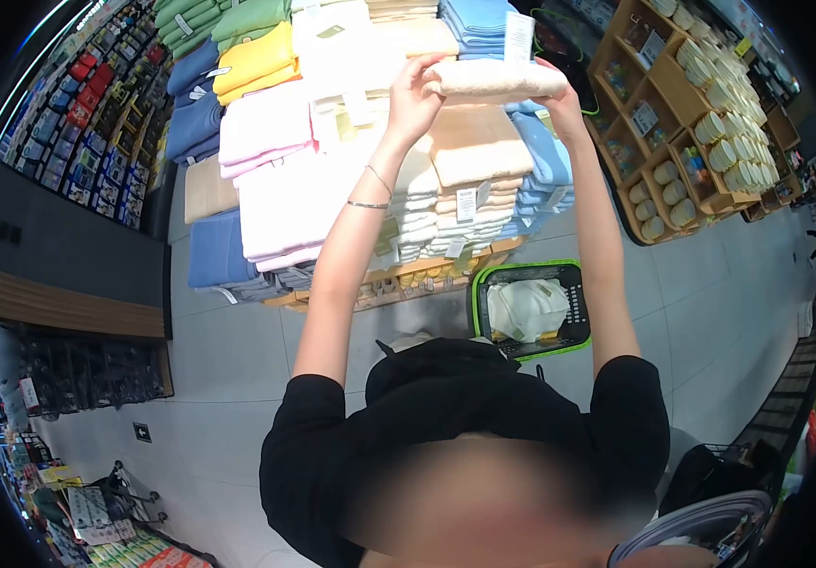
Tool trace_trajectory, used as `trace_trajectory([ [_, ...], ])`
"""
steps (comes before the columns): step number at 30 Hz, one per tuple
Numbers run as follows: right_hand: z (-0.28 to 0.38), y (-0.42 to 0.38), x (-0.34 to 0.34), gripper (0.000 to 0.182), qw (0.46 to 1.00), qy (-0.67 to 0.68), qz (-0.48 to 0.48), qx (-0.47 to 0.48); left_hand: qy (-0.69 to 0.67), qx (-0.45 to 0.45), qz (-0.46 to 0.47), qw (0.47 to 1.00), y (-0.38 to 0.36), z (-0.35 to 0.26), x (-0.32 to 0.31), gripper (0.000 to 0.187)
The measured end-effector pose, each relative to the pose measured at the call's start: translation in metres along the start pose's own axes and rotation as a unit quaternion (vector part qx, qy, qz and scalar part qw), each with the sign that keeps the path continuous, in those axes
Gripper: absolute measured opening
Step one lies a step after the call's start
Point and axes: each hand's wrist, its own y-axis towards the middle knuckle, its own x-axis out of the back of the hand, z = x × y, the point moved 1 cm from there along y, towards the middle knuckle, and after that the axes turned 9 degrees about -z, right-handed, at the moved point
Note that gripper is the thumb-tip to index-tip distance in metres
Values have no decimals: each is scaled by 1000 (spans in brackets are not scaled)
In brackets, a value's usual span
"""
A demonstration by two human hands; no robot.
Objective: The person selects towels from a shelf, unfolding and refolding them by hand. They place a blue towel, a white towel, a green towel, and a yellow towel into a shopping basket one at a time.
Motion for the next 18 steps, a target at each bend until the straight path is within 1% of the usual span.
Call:
trace_trajectory([
  [1, -1, 4, 3, 47, 998, -52, 15, 23, 76, -75, 23, 994, 3, -8, 3, 45],
  [2, -4, 8, 9, 47, 993, -105, 31, 46, 151, -149, 46, 976, 4, -12, 5, 41],
  [3, -10, 8, 14, 43, 978, -175, 52, 105, 203, -143, 52, 967, -1, -3, 9, 34],
  [4, -21, 4, 21, 40, 953, -244, 70, 163, 237, -141, 71, 959, -16, 12, 13, 36],
  [5, -42, -6, 26, 40, 987, -139, 64, 47, 270, -143, 91, 948, -34, 32, 18, 38],
  [6, -51, -20, 30, 37, 987, -149, 42, -51, 303, -146, 108, 935, -47, 48, 22, 39],
  [7, -79, -24, 42, 33, 969, -189, 42, -152, 287, -105, 109, 946, -60, 57, 25, 40],
  [8, -85, -39, 38, 26, 976, -108, 18, -190, 271, -64, 108, 954, -76, 63, 26, 40],
  [10, -87, -46, 41, 26, 973, -81, -25, -215, 252, 14, 114, 961, -86, 53, 24, 41],
  [12, -82, -39, 40, 28, 969, 25, -37, -241, 247, 83, 127, 957, -83, 44, 21, 41],
  [13, -74, -42, 36, 29, 962, 79, -46, -257, 256, 40, 134, 957, -83, 43, 19, 39],
  [14, -66, -42, 32, 33, 960, 74, -60, -264, 264, -3, 141, 954, -80, 43, 16, 38],
  [15, -52, -41, 24, 33, 958, 69, -60, -270, 271, -49, 146, 950, -75, 43, 14, 36],
  [16, -43, -42, 18, 32, 957, 63, -60, -275, 262, -54, 144, 953, -72, 43, 13, 34],
  [18, -44, -44, 15, 31, 971, -18, -34, -237, 245, -67, 139, 957, -66, 41, 15, 31],
])
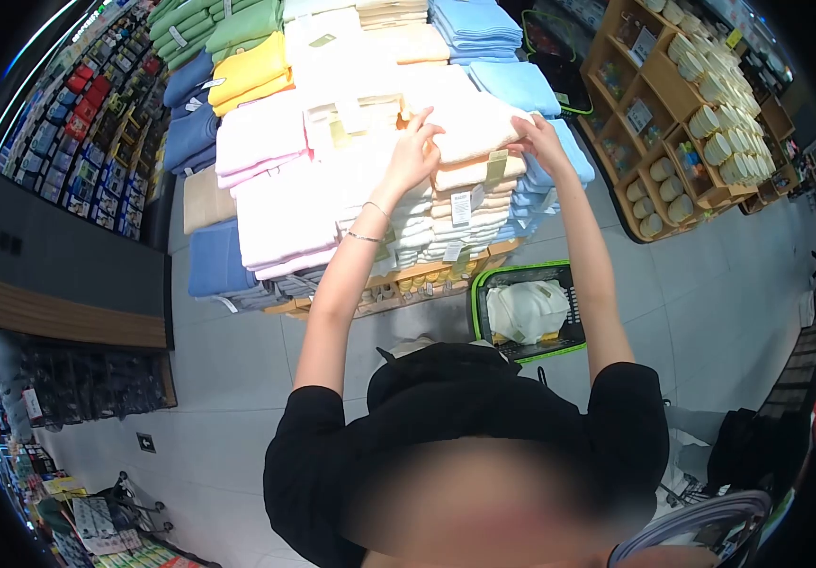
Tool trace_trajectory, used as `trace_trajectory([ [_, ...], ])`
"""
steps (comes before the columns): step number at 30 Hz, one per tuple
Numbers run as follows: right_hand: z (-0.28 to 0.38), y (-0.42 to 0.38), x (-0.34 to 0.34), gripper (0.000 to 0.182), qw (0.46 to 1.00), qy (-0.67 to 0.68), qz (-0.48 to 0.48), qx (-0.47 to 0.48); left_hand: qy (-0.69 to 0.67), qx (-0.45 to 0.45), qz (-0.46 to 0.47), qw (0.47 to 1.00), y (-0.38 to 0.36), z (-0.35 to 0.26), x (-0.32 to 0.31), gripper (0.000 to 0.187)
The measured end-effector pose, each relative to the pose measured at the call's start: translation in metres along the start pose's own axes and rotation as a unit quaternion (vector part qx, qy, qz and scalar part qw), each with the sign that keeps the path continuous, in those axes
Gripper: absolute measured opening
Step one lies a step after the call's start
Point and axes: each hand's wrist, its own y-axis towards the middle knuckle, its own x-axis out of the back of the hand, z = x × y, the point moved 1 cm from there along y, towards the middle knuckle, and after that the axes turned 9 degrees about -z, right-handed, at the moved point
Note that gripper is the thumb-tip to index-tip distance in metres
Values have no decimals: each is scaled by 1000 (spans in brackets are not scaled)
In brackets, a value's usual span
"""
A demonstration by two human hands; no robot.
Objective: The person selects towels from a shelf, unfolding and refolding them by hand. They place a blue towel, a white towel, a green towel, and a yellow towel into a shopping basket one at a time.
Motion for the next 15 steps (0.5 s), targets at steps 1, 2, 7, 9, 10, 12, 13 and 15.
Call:
trace_trajectory([
  [1, -2, -2, 0, 32, 999, -42, 2, 20, -12, 6, -8, 1000, 0, -3, 2, 29],
  [2, -6, -6, 2, 31, 1000, -11, 2, 5, -23, 11, -15, 1000, -2, -6, 4, 27],
  [7, -38, -26, 7, 32, 996, -61, -55, -43, -53, 80, 23, 995, -30, 2, 1, 24],
  [9, -44, -28, 7, 33, 996, -60, -73, 2, -79, 88, 3, 993, -31, 4, 0, 22],
  [10, -45, -27, 7, 33, 995, -60, -82, 25, -47, 89, -21, 995, -28, 2, -1, 23],
  [12, -48, -26, 8, 33, 993, -87, -71, 37, 17, 98, -64, 993, -24, -7, -5, 26],
  [13, -50, -24, 9, 33, 992, -99, -65, 44, 51, 86, -45, 994, -19, -16, -9, 32],
  [15, -57, -25, 9, 31, 989, -114, -77, 53, 118, 58, -7, 991, -7, -27, -22, 46],
])
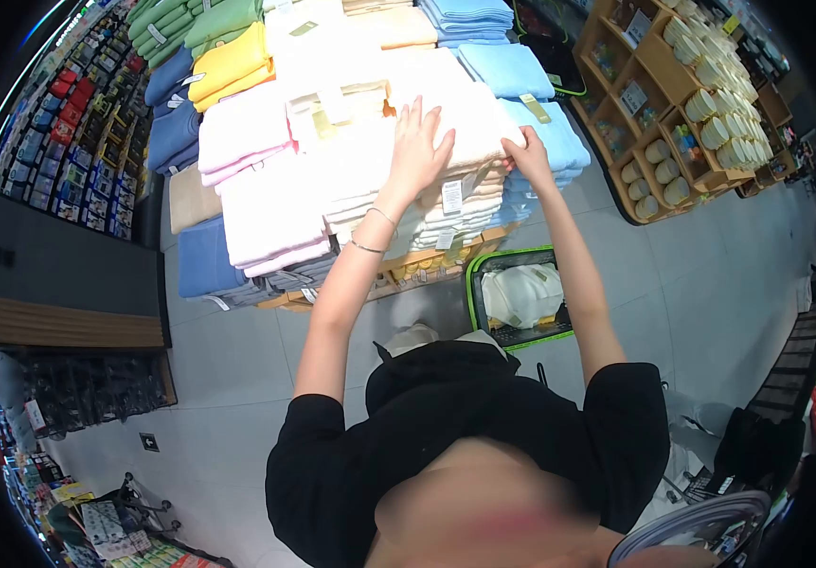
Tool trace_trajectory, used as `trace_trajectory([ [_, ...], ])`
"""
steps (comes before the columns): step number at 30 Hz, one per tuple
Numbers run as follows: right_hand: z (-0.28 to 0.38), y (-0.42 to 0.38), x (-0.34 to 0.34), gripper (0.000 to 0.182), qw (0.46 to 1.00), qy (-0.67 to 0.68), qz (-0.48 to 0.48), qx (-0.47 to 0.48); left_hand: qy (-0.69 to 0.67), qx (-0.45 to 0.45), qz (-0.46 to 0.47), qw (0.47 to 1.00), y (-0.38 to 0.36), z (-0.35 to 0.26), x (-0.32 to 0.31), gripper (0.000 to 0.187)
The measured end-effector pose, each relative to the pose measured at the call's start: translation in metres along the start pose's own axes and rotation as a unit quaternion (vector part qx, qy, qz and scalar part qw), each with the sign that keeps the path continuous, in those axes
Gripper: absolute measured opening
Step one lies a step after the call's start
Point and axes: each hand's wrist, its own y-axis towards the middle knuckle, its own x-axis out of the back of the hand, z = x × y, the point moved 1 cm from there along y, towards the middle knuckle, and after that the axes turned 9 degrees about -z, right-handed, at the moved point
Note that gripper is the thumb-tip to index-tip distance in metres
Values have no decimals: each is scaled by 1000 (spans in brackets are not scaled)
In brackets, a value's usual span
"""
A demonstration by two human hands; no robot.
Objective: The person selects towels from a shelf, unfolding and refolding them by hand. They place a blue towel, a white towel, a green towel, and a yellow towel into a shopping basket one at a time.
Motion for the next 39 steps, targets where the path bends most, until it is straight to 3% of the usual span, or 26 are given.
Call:
trace_trajectory([
  [3, -12, -5, -1, 28, 1000, 4, -14, 25, 170, -7, 128, 977, 9, 17, -34, 63],
  [4, -14, -6, -1, 28, 999, 9, -20, 35, 151, -16, 142, 978, 12, 36, -46, 71],
  [7, 1, -24, 0, 28, 998, -32, -14, 54, 122, 9, 182, 976, 20, 46, -47, 72],
  [10, -7, -45, 5, 31, 962, -157, -73, 212, 151, 26, 183, 971, 13, 40, -38, 69],
  [13, -39, -85, 23, 32, 969, -126, -68, 199, 164, 29, 133, 977, 14, 25, -26, 53],
  [15, -81, -121, 41, 28, 967, -168, -73, 180, 128, 4, -36, 991, 5, 12, -24, 39],
  [16, -120, -140, 56, 23, 968, -217, -50, 112, 110, -10, -123, 986, -1, 4, -21, 31],
  [17, -167, -157, 73, 23, 963, -225, -28, 148, 57, 13, -190, 980, -16, -12, -17, 24],
  [18, -213, -183, 92, 20, 954, -284, -2, 99, 3, 37, -256, 966, -41, -31, -13, 17],
  [19, -283, -214, 119, 21, 946, -316, 38, 64, 47, 47, -271, 960, -73, -41, -16, 14],
  [20, -348, -249, 151, 22, 913, -342, 123, -185, 45, 66, -242, 967, -107, -50, -23, 12],
  [21, -357, -277, 178, 23, 845, -414, 247, -229, 14, 145, -194, 970, -155, -53, -38, 13],
  [22, -412, -315, 213, 23, 772, -521, 302, -203, 5, 198, -99, 975, -207, -51, -54, 16],
  [23, -389, -329, 225, 22, 753, -552, 263, -242, 21, 259, -2, 966, -261, -51, -67, 21],
  [24, -398, -348, 233, 21, 760, -589, 196, -195, 30, 319, 112, 941, -324, -48, -77, 26],
  [26, -401, -328, 225, 21, 735, -453, 262, -432, 41, 442, 285, 850, -485, -41, -84, 39],
  [28, -424, -313, 213, 21, 767, -488, 227, -349, 90, 543, 374, 747, -582, -61, -74, 43],
  [29, -435, -312, 215, 21, 776, -507, 210, -310, 75, 541, 434, 716, -610, -69, -73, 43],
  [32, -484, -284, 203, 18, 818, -502, 120, -255, 54, 720, 392, 569, -656, -77, -82, 43],
  [34, -513, -257, 189, 18, 786, -540, 107, -279, -39, 795, 395, 460, -690, -63, -95, 39],
  [37, -560, -223, 165, 27, 788, -546, 69, -275, -58, 800, 249, 543, -714, -48, -138, 30],
  [39, -591, -203, 150, 32, 777, -565, 84, -265, -128, 788, 191, 572, -670, -48, -164, 27],
])
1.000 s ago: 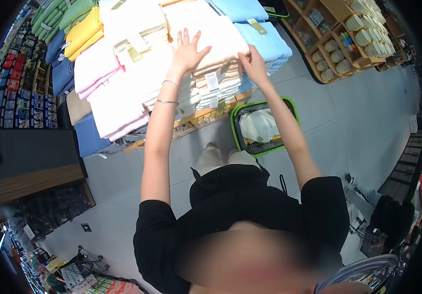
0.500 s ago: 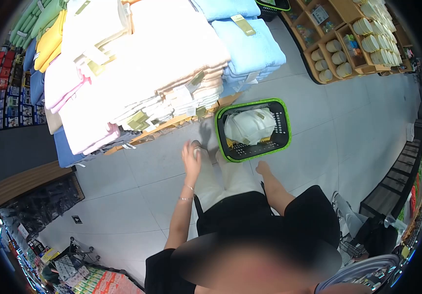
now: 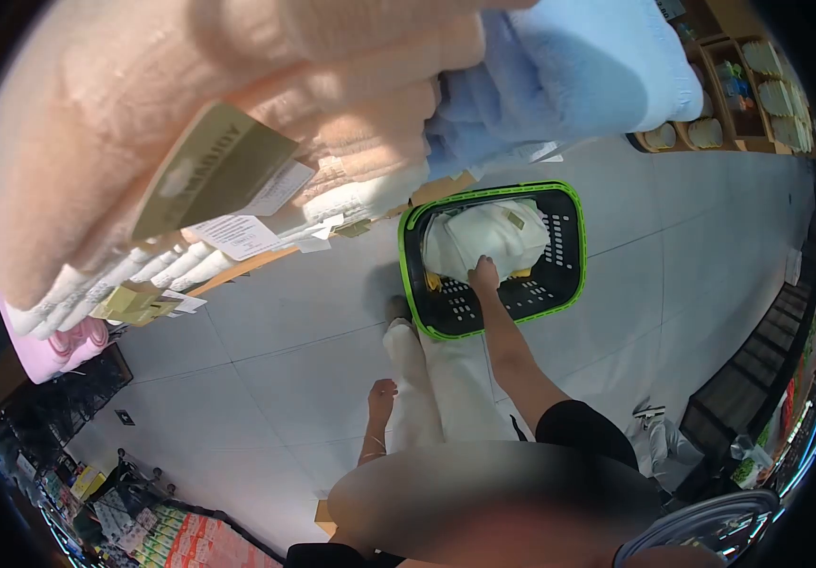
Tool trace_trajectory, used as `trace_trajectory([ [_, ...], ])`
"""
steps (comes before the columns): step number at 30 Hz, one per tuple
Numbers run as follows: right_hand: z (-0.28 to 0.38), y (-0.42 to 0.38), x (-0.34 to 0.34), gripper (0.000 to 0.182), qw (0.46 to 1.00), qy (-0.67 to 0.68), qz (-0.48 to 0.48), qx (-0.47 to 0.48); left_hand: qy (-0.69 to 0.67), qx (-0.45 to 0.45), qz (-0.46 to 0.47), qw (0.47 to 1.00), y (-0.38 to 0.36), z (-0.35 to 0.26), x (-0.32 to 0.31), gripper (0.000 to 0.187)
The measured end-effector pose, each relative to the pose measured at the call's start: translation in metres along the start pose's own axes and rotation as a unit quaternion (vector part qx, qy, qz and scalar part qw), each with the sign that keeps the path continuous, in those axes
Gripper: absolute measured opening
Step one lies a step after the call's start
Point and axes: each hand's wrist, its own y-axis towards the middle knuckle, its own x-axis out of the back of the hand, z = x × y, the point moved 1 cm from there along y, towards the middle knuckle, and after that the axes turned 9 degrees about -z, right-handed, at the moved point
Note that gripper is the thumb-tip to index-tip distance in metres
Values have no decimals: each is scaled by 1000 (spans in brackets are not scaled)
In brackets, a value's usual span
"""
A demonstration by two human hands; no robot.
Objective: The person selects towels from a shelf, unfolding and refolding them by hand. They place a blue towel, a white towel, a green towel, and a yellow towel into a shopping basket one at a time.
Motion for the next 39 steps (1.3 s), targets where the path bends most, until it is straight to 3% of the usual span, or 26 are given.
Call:
trace_trajectory([
  [2, 8, 15, -14, 36, 999, -35, -3, 19, -65, -16, 19, 998, -12, -26, -16, 25],
  [7, 13, 31, -48, 42, 996, -82, -34, 32, -101, -2, 35, 994, 2, -1, -25, 26],
  [10, 2, 52, -67, 34, 989, -115, -72, 60, -106, 133, 11, 985, 9, 36, -16, 25],
  [13, -14, 63, -77, 25, 978, -141, -101, 112, -98, 175, -37, 979, 16, 73, 3, 24],
  [15, -20, 67, -79, 19, 968, -160, -117, 155, -46, 163, -34, 985, 15, 84, 15, 24],
  [18, -20, 71, -76, 20, 992, -71, -64, 83, -17, 146, -34, 989, 14, 86, 23, 23],
  [21, 6, 54, -45, 23, 991, -46, -64, 111, -20, 116, -32, 993, 16, 76, 18, 24],
  [24, 7, 50, -55, 28, 972, -155, -101, 143, -39, 98, -19, 994, 24, 69, 6, 25],
  [27, 2, 53, -74, 28, 971, -171, -131, 108, -31, 86, -11, 996, 27, 64, -6, 26],
  [30, -10, 58, -89, 24, 967, -184, -119, 135, -26, 10, -3, 1000, 24, 62, -7, 26],
  [33, -19, 58, -82, 18, 977, -137, -86, 139, -15, 84, 12, 996, 22, 64, 3, 27],
  [39, -36, 39, -61, 15, 959, -149, -95, 222, -8, 107, 2, 994, 23, 73, 18, 27],
])
